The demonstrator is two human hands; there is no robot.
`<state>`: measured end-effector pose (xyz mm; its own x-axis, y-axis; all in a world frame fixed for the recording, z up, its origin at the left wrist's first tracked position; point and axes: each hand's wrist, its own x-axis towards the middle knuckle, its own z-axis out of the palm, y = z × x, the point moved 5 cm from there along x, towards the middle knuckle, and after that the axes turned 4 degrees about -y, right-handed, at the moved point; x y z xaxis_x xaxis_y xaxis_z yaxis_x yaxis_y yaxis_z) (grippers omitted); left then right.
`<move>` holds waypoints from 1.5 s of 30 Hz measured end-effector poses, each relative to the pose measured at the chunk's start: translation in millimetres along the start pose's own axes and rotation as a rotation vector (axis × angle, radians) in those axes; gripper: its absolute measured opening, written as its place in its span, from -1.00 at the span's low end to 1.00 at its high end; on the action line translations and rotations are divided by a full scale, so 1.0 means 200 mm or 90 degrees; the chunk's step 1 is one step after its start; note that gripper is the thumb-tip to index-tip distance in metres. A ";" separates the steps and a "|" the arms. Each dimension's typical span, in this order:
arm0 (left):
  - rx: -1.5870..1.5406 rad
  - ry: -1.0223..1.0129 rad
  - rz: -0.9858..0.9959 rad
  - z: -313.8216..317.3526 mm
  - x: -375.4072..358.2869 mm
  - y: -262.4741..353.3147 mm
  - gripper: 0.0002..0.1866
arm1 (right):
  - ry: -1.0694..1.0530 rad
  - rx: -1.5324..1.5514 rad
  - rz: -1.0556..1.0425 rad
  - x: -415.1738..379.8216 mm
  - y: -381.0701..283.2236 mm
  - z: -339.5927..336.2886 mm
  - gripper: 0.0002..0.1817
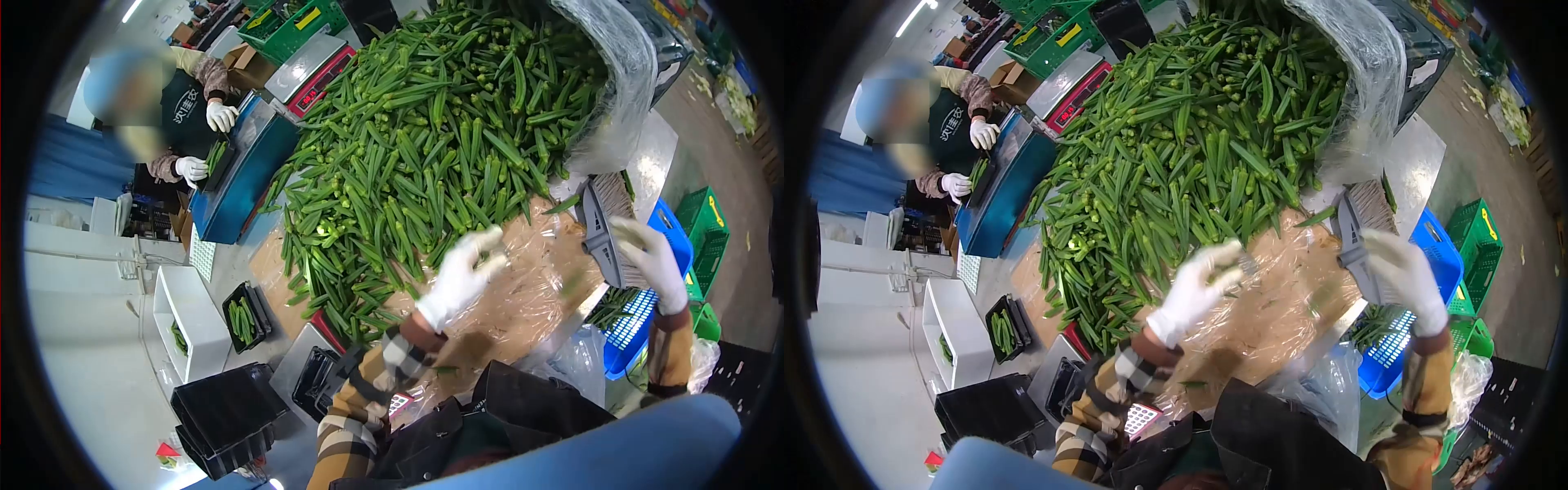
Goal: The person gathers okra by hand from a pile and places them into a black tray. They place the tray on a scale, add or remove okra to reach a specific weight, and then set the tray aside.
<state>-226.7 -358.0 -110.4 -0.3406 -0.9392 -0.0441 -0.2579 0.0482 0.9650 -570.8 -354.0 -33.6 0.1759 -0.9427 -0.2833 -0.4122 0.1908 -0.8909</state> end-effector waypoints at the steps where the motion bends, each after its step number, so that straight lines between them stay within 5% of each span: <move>1: 0.054 0.028 0.041 -0.03 0.08 -0.01 -0.49 | -0.011 0.022 -0.030 0.10 -0.09 0.10 -0.42; 6: 0.472 0.095 0.017 -0.33 0.42 -0.17 -0.38 | 0.036 -0.321 -0.297 0.76 -0.09 0.52 -0.31; 8: 0.639 0.028 -0.150 -0.37 0.44 -0.26 -0.22 | 0.078 -0.396 -0.220 1.03 0.01 0.65 -0.12; 11: 0.739 -0.025 -0.218 -0.36 0.41 -0.30 -0.10 | 0.049 -0.540 -0.017 1.13 -0.09 0.79 0.14; 16: 0.736 -0.056 -0.183 -0.32 0.33 -0.30 -0.11 | 0.133 -0.561 -0.133 1.01 -0.08 0.90 0.17; 27: 0.705 -0.028 -0.186 -0.03 -0.36 -0.31 -0.11 | -0.172 -0.554 -0.366 0.40 0.04 1.32 -0.15; 32: 0.643 0.008 -0.222 0.05 -0.72 -0.24 -0.10 | -0.262 -0.586 -0.435 0.21 0.16 1.21 -0.18; 34: 0.629 0.023 -0.233 0.11 -0.85 -0.23 -0.08 | -0.203 -0.618 -0.496 0.21 0.21 1.10 -0.16; 42: 0.534 0.156 -0.330 0.31 -1.26 -0.33 0.10 | -0.079 -0.697 -0.202 0.24 0.27 0.82 -0.01; 45: 0.539 0.229 -0.330 0.36 -1.39 -0.39 0.05 | -0.026 -0.624 -0.268 0.22 0.24 0.97 -0.04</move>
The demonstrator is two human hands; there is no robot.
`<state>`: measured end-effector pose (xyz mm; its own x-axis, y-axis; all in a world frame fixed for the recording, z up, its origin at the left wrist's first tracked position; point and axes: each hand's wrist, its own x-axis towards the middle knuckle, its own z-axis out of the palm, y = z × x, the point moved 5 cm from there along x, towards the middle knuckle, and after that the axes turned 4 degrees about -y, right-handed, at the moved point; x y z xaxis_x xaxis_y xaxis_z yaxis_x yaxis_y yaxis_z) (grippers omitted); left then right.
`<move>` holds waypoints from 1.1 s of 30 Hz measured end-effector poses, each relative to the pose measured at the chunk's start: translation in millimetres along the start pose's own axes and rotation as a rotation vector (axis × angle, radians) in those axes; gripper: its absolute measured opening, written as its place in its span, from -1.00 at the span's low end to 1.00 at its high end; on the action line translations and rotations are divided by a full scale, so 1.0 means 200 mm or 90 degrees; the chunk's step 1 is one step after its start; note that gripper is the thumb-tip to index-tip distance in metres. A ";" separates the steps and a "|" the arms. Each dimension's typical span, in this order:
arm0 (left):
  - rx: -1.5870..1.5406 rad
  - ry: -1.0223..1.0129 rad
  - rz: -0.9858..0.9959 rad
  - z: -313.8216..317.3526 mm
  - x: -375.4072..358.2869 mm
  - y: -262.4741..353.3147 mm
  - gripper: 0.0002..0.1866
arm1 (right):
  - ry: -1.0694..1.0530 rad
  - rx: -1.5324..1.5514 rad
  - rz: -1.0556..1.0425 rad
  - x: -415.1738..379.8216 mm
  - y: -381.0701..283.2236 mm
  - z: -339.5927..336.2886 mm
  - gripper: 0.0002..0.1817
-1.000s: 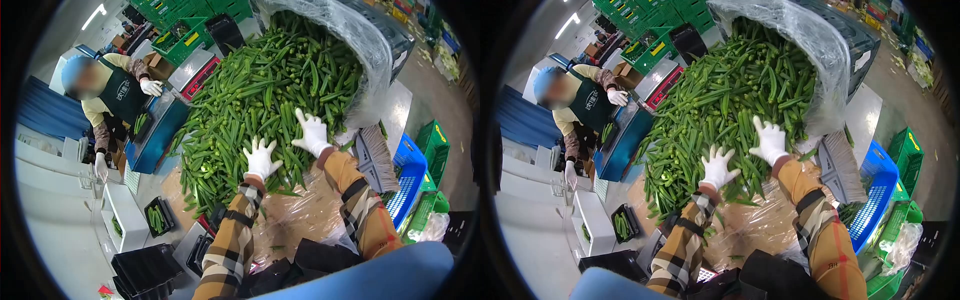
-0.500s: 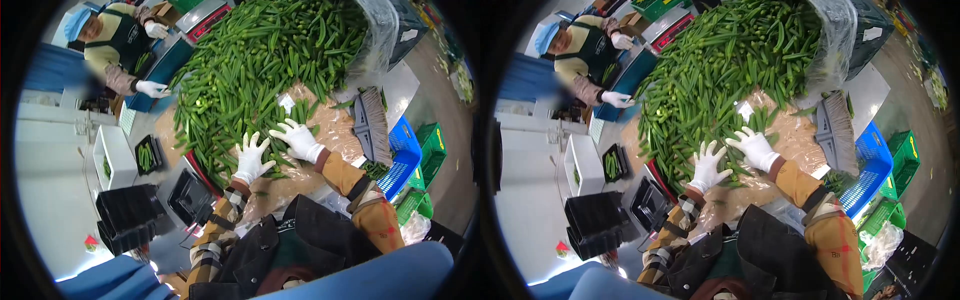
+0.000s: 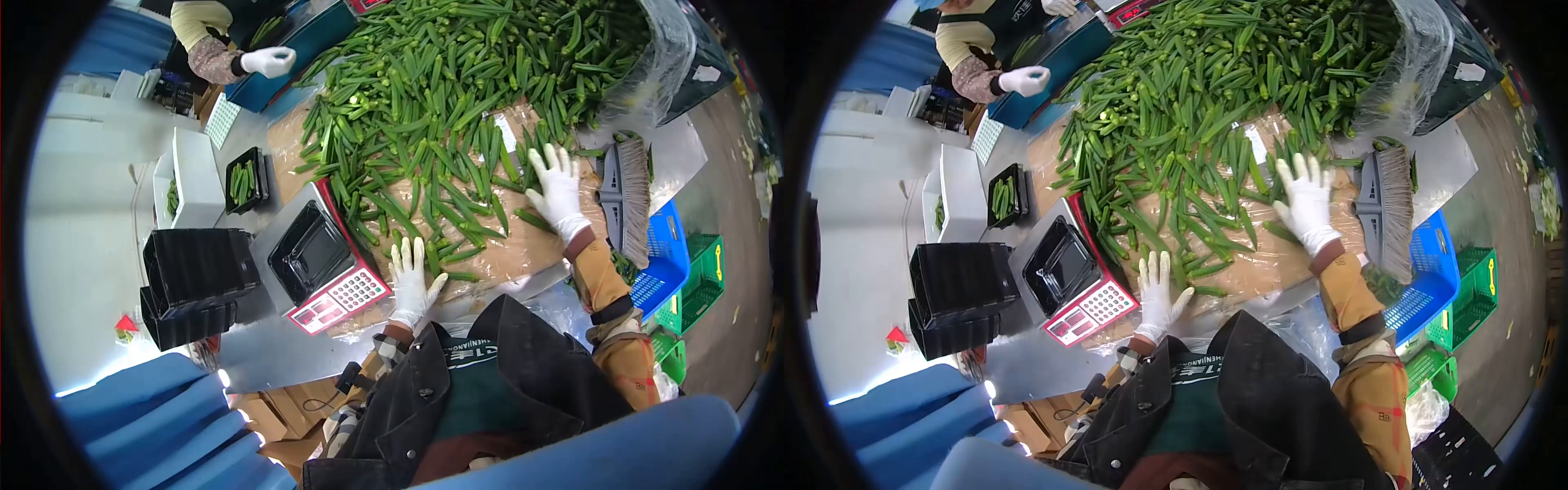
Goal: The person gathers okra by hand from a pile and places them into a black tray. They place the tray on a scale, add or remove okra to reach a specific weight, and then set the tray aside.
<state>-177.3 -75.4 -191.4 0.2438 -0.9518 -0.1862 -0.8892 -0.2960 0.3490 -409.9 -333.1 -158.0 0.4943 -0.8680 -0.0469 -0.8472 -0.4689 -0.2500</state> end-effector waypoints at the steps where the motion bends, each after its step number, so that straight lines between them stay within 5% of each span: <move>1: -0.029 0.026 -0.002 0.01 -0.02 -0.02 0.04 | 0.041 0.051 -0.025 0.01 -0.06 0.04 -0.05; 8: -0.194 0.152 -0.030 -0.03 -0.15 -0.05 -0.11 | -0.103 0.052 -0.258 -0.10 -0.66 0.37 -0.19; 11: -0.270 0.160 -0.039 0.01 -0.21 -0.10 -0.18 | -0.084 0.028 -0.317 -0.20 -0.67 0.35 -0.22; 18: -0.307 0.154 -0.042 0.10 -0.36 -0.19 -0.22 | 0.011 -0.046 -0.029 -0.25 -0.34 0.22 -0.31; 21: -0.317 0.146 -0.034 0.08 -0.37 -0.19 -0.22 | 0.057 0.048 -0.099 -0.31 -0.59 0.19 -0.28; 26: -0.299 0.135 -0.011 0.09 -0.37 -0.18 -0.21 | -0.105 0.147 -0.386 -0.49 -1.05 0.36 -0.38; 29: -0.299 0.103 -0.018 0.09 -0.40 -0.20 -0.20 | -0.041 0.031 -0.265 -0.43 -0.81 0.34 -0.48; 31: -0.290 0.103 -0.003 0.11 -0.44 -0.24 -0.21 | 0.122 0.056 -0.129 -0.41 -0.62 0.30 -0.52; 33: -0.291 0.089 0.021 0.11 -0.45 -0.25 -0.20 | 0.111 0.109 -0.138 -0.32 -0.68 0.22 -0.54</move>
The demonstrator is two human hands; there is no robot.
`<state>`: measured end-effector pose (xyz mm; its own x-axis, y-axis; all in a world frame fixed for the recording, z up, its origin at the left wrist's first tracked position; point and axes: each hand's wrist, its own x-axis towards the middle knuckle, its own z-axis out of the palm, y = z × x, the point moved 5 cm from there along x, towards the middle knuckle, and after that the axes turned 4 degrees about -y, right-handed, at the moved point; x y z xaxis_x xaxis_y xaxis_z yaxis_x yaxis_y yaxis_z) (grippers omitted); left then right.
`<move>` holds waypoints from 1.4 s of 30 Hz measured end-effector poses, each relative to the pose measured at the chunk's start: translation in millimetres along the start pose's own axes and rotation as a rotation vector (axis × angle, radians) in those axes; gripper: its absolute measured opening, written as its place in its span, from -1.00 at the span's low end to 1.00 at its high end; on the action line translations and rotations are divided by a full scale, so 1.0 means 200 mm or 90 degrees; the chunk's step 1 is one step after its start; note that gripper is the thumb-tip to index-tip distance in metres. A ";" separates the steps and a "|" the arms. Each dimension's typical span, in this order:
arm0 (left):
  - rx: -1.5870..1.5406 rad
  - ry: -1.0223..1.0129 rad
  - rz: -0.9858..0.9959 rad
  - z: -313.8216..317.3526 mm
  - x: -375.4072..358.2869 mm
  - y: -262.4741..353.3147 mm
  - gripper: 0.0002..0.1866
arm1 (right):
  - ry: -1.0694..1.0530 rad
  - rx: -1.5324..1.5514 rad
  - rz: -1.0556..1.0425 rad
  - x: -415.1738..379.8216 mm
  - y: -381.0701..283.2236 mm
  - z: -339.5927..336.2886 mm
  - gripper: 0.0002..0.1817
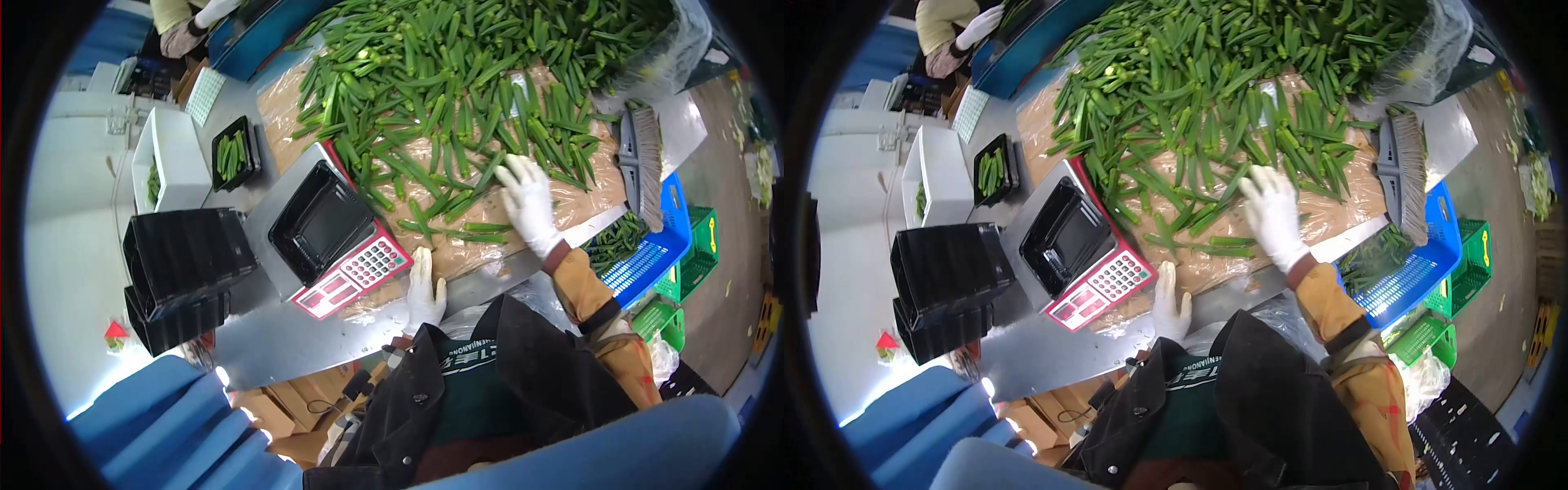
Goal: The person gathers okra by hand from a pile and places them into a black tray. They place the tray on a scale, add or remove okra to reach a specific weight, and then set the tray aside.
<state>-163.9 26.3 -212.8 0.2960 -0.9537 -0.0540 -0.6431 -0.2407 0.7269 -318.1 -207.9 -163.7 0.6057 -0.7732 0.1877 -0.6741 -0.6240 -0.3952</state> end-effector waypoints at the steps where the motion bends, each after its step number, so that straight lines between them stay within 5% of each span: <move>1: -0.014 -0.001 0.007 0.00 0.00 0.00 -0.26 | -0.038 0.055 -0.014 0.07 -0.07 0.03 -0.55; 4: 0.113 -0.050 0.056 0.00 0.01 0.05 -0.32 | -0.091 0.174 -0.040 0.18 -0.34 0.19 -0.57; 9: 0.107 -0.077 0.073 -0.01 0.01 0.04 -0.36 | -0.074 -0.142 -0.002 0.30 -0.50 0.51 -0.65; 13: 0.110 -0.076 0.089 -0.01 0.02 0.02 -0.36 | -0.023 0.225 0.034 0.30 -0.45 0.29 -0.72; 16: 0.086 -0.080 0.070 -0.01 0.02 -0.01 -0.36 | 0.171 0.488 0.080 0.20 -0.27 0.06 -0.70; 19: 0.106 -0.107 0.079 0.00 0.02 -0.05 -0.37 | 0.252 0.464 0.204 -0.07 0.08 -0.27 -0.71; 20: 0.110 -0.106 0.087 0.00 0.03 -0.06 -0.37 | 0.271 0.629 0.339 -0.21 0.17 -0.41 -0.72; 22: 0.115 -0.104 0.096 0.01 0.02 -0.07 -0.36 | 0.334 0.304 0.440 -0.55 0.54 -0.56 -0.61; 24: 0.115 -0.090 0.104 0.01 0.02 -0.07 -0.33 | 0.326 -0.105 0.375 -0.82 0.74 -0.72 -0.56; 26: 0.117 -0.093 0.101 0.01 0.03 -0.05 -0.34 | 0.351 -0.184 0.431 -0.89 0.69 -0.77 -0.55; 32: -0.037 0.009 0.004 -0.06 0.06 0.00 -0.44 | 0.219 0.121 0.216 -0.41 0.35 -0.36 -0.64; 35: 0.006 0.002 -0.057 -0.04 0.06 -0.01 -0.46 | 0.175 0.118 0.109 -0.11 0.25 -0.15 -0.69; 42: 0.023 0.021 0.050 -0.01 0.00 0.00 -0.49 | 0.061 -0.138 -0.054 0.45 0.21 0.18 -0.53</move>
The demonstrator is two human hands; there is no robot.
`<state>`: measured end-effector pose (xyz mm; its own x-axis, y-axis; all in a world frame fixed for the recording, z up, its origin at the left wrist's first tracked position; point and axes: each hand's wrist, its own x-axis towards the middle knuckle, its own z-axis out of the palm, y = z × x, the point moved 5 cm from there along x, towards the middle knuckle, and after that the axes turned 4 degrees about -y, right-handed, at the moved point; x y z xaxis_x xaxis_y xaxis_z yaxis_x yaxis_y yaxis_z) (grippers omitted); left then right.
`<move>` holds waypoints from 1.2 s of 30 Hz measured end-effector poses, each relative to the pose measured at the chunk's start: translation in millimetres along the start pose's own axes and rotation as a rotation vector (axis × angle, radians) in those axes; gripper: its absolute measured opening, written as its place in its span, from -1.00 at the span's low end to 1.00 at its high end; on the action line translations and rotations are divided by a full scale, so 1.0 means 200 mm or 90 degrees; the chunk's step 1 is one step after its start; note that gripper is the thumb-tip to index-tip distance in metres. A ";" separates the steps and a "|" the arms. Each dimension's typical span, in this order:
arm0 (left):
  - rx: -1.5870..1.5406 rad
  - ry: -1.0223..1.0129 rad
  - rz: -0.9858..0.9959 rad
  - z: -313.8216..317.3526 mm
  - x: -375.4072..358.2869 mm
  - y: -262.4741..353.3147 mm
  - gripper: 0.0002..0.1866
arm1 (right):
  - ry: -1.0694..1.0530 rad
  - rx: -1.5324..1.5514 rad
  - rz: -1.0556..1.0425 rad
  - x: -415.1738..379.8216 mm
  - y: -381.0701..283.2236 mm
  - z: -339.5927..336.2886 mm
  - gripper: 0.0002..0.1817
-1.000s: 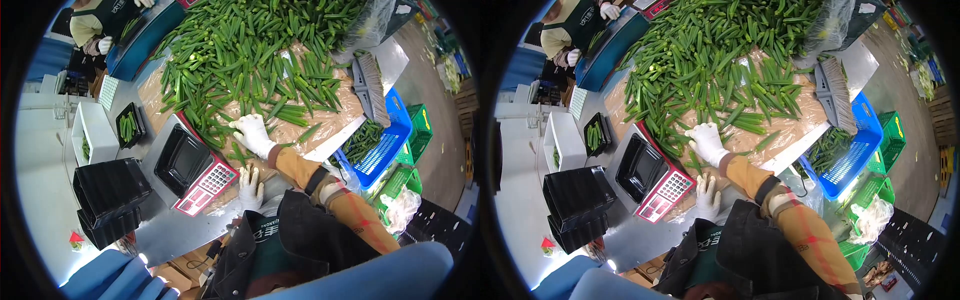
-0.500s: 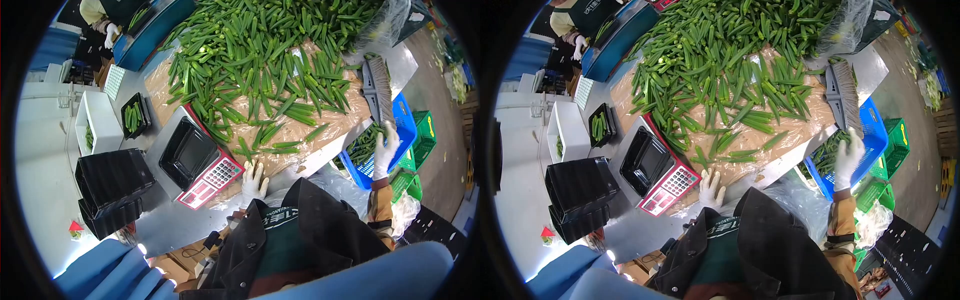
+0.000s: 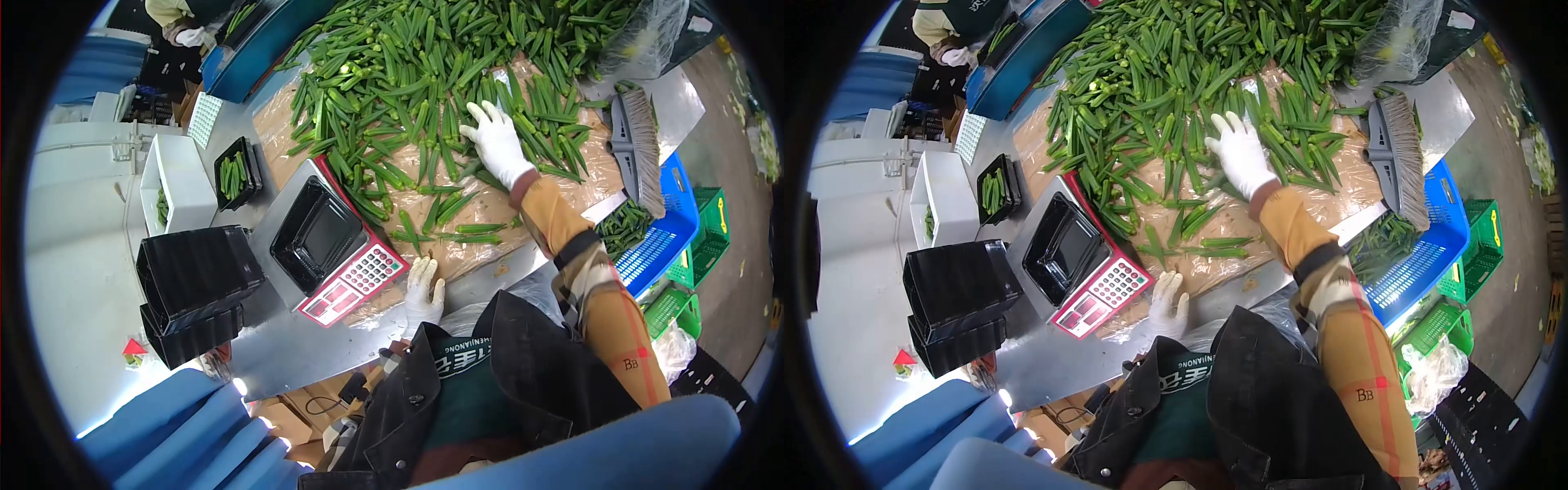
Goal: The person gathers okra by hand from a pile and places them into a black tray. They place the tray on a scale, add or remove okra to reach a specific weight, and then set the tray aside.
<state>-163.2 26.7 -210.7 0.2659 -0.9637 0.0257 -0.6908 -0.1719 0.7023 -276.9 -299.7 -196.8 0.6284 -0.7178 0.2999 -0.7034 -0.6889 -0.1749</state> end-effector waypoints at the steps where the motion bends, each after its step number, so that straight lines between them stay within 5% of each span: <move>1: -0.014 0.015 0.004 -0.01 -0.01 0.01 -0.52 | -0.020 0.005 -0.010 0.04 0.01 -0.01 -0.56; 6: -0.094 0.073 -0.055 -0.13 0.03 0.07 -0.58 | 0.160 0.284 -0.042 -0.01 0.08 -0.44 -0.72; 9: -0.093 0.118 -0.066 -0.22 0.22 0.15 -0.58 | 0.159 0.320 0.162 -0.36 0.26 -0.76 -0.65; 12: -0.006 0.111 -0.047 -0.22 0.41 0.13 -0.48 | 0.039 0.009 0.360 -0.82 0.59 -0.95 -0.60; 14: 0.128 0.050 -0.053 -0.16 0.50 0.08 -0.27 | 0.084 -0.131 0.358 -0.98 0.61 -1.03 -0.53; 17: 0.178 -0.065 -0.186 -0.08 0.61 0.00 -0.28 | 0.127 0.048 0.303 -0.94 0.48 -0.91 -0.49; 18: 0.165 -0.063 -0.189 -0.07 0.63 -0.05 -0.27 | 0.024 0.072 0.352 -0.90 0.41 -0.84 -0.51; 20: 0.173 -0.024 -0.197 -0.11 0.69 -0.04 -0.29 | 0.059 0.181 0.187 -0.74 0.24 -0.65 -0.50; 22: 0.130 0.094 -0.005 -0.15 0.70 -0.01 -0.31 | -0.028 0.195 0.168 -0.58 0.09 -0.49 -0.50; 25: 0.063 -0.056 -0.028 -0.05 0.75 0.04 -0.37 | -0.170 0.062 0.117 -0.46 -0.02 -0.20 -0.27; 31: 0.214 -0.145 -0.110 0.13 0.76 0.09 -0.44 | -0.166 -0.111 0.057 -0.31 -0.04 -0.07 -0.83; 36: 0.086 -0.221 -0.155 0.01 0.80 -0.02 -0.55 | -0.159 0.059 0.006 -0.35 0.06 -0.28 -0.84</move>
<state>-120.0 -127.1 -211.2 0.2058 -0.8997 -0.3849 -0.7237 -0.4047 0.5590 -347.7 -251.4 -166.6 0.6925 -0.7190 0.0584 -0.6835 -0.6799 -0.2655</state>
